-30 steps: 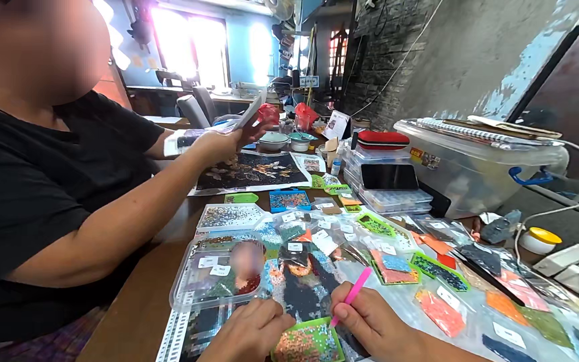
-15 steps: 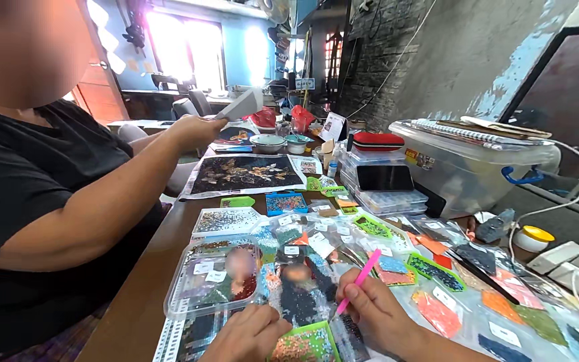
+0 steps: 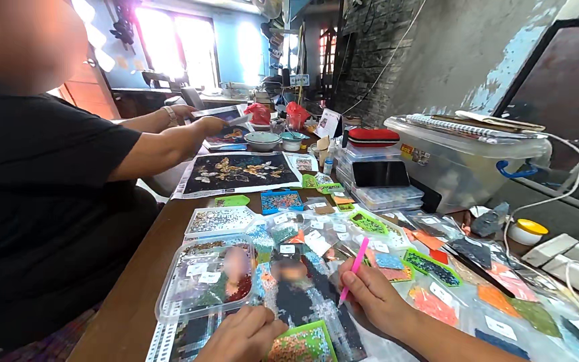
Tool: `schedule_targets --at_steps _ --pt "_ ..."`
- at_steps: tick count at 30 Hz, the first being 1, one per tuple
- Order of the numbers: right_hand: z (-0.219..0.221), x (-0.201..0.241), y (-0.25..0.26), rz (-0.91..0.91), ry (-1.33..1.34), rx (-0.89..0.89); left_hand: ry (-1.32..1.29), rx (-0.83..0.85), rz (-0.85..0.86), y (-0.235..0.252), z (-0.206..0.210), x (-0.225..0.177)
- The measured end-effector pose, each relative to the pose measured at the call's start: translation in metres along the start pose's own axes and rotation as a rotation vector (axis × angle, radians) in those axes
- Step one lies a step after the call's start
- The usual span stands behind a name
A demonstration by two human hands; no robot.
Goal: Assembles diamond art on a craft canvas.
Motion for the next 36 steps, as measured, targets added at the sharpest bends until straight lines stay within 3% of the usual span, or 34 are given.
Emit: schedule_targets --at_steps 36 --pt "0.0032 0.0036 0.0011 -0.112 -0.134 0.078 -0.01 0.011 -0.014 -0.0007 -0.0008 -0.0003"
Point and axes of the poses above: each hand's wrist, its own y-axis towards the middle knuckle, its own z-axis out of the palm, x = y × z, the point moved 4 cm from there along y, towards the middle knuckle, and after that the axes turned 7 degrees about -z, right-handed, at the moved point
